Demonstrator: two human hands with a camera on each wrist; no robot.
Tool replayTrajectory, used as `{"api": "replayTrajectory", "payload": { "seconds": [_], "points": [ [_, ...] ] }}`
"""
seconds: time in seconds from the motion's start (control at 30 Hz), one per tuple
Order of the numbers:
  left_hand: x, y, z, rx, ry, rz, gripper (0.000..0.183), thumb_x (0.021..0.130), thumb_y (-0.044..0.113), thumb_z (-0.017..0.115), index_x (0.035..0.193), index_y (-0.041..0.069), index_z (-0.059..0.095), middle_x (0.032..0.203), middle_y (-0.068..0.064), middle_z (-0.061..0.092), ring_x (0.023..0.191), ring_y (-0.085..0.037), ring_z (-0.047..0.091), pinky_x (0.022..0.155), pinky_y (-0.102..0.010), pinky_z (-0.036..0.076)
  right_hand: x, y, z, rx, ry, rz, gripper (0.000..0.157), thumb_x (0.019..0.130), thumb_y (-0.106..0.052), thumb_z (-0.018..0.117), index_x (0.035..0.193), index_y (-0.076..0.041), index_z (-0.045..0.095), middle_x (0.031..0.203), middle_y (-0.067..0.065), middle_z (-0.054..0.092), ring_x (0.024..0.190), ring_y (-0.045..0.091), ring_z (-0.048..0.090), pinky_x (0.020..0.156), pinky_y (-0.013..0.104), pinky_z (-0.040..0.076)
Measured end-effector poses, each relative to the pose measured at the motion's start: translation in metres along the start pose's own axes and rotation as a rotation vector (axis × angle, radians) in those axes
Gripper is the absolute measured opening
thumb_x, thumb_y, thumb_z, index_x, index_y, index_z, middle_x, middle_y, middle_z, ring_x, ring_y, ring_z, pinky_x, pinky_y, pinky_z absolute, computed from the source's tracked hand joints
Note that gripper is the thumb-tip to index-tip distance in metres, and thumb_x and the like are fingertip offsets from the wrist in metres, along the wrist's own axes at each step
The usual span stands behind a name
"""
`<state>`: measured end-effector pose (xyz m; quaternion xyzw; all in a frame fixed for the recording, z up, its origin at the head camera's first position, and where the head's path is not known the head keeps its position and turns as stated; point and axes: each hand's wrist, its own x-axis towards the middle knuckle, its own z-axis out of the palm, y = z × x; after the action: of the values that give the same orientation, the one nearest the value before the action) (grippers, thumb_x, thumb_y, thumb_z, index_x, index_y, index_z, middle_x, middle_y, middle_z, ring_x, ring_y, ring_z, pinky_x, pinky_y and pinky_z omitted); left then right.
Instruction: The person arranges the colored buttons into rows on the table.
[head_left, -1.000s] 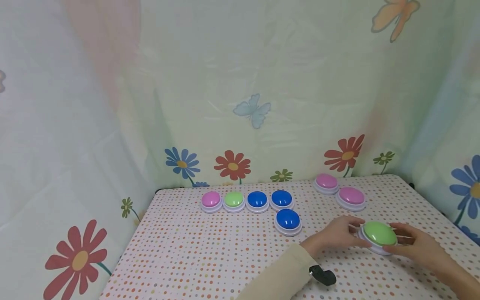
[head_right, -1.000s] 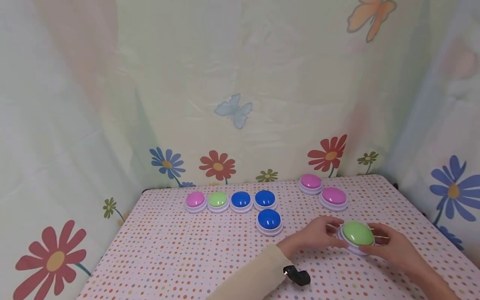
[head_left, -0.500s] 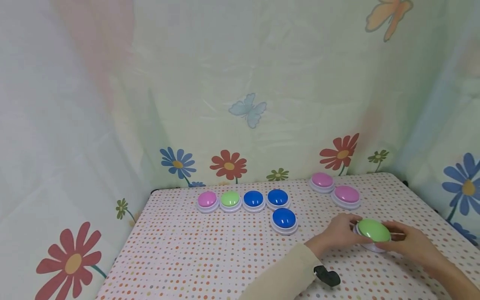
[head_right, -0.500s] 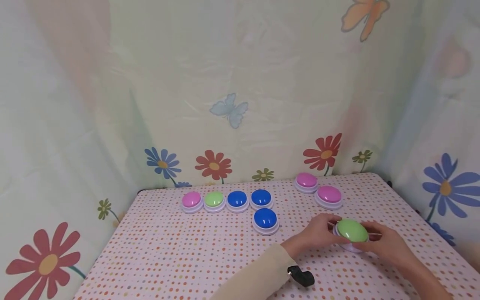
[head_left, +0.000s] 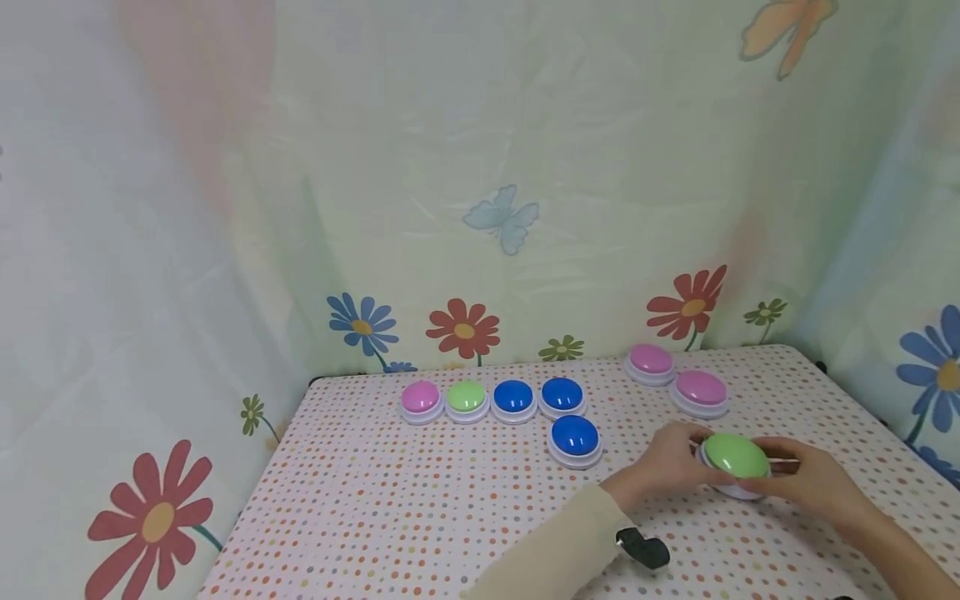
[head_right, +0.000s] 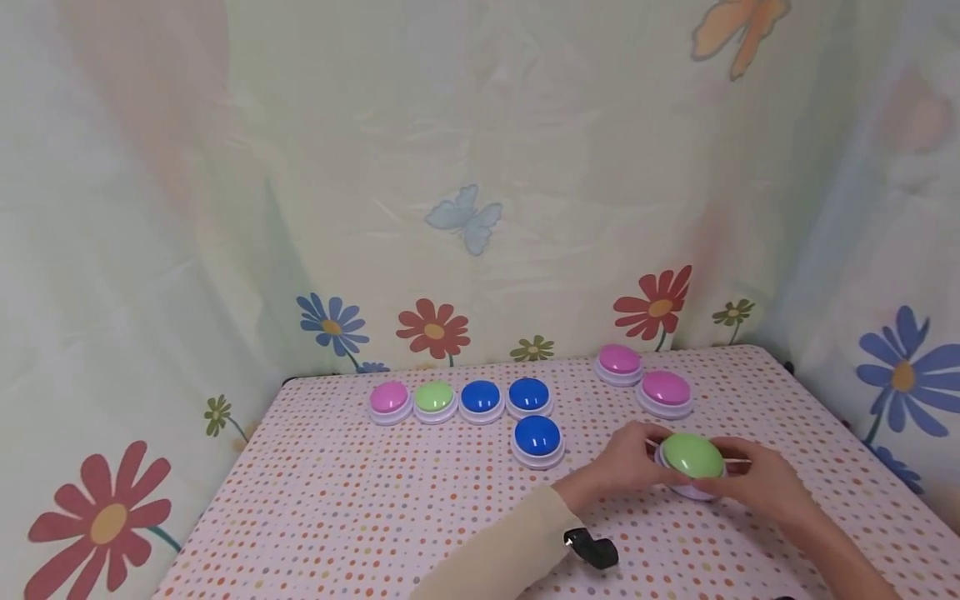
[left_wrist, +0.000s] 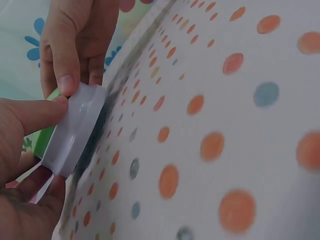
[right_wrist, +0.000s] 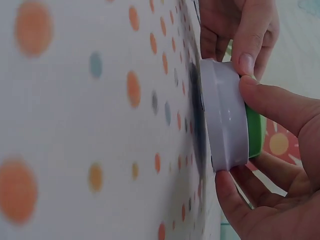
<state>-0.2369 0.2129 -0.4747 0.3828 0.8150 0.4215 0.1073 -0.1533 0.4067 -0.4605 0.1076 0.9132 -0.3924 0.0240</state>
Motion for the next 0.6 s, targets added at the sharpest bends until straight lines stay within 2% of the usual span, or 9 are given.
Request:
{"api": "replayTrajectory", "payload": {
  "seconds": [0.13,0.23,0.33,0.6],
  "points": [
    [-0.003,-0.003,-0.009,0.021,0.029,0.011,0.054,0.077,0.023,0.084,0.126,0.017,0.063,0.105,0.017,0.062,0.089,0.008,0.051,0.07,-0.008,0.042,0.0,-0.012,0.005,-0.012,0.008,-0.016,0.111,0.07,-0.059,0.079,0.141,0.012,0.032,0.134,0.039,0.039,0.111,0.053,0.047,0.075,0.049,0.053],
    [-0.007,-0.005,-0.018,0.024,0.041,0.043,0.055,0.077,0.023,0.084,0.128,0.018,0.063,0.106,0.017,0.062,0.09,0.008,0.051,0.07,-0.008,0.042,-0.001,-0.023,0.01,-0.021,0.03,-0.046,0.109,0.071,-0.059,0.079,0.141,0.012,0.033,0.133,0.038,0.04,0.11,0.051,0.048,0.075,0.049,0.053],
    [-0.014,-0.007,-0.03,0.003,0.045,0.072,0.053,0.078,0.021,0.083,0.127,0.018,0.064,0.107,0.017,0.062,0.091,0.008,0.052,0.07,-0.008,0.043,-0.002,-0.035,0.014,-0.019,0.038,-0.079,0.107,0.073,-0.058,0.078,0.14,0.012,0.034,0.131,0.038,0.041,0.109,0.05,0.049,0.075,0.048,0.054],
    [-0.033,-0.01,-0.065,0.003,0.049,0.082,0.051,0.08,0.022,0.081,0.127,0.014,0.062,0.109,0.014,0.062,0.093,0.005,0.054,0.07,-0.01,0.045,-0.005,-0.074,0.03,-0.031,0.054,-0.157,0.098,0.076,-0.052,0.079,0.137,0.012,0.039,0.128,0.036,0.046,0.105,0.047,0.054,0.074,0.046,0.055]
  ]
}}
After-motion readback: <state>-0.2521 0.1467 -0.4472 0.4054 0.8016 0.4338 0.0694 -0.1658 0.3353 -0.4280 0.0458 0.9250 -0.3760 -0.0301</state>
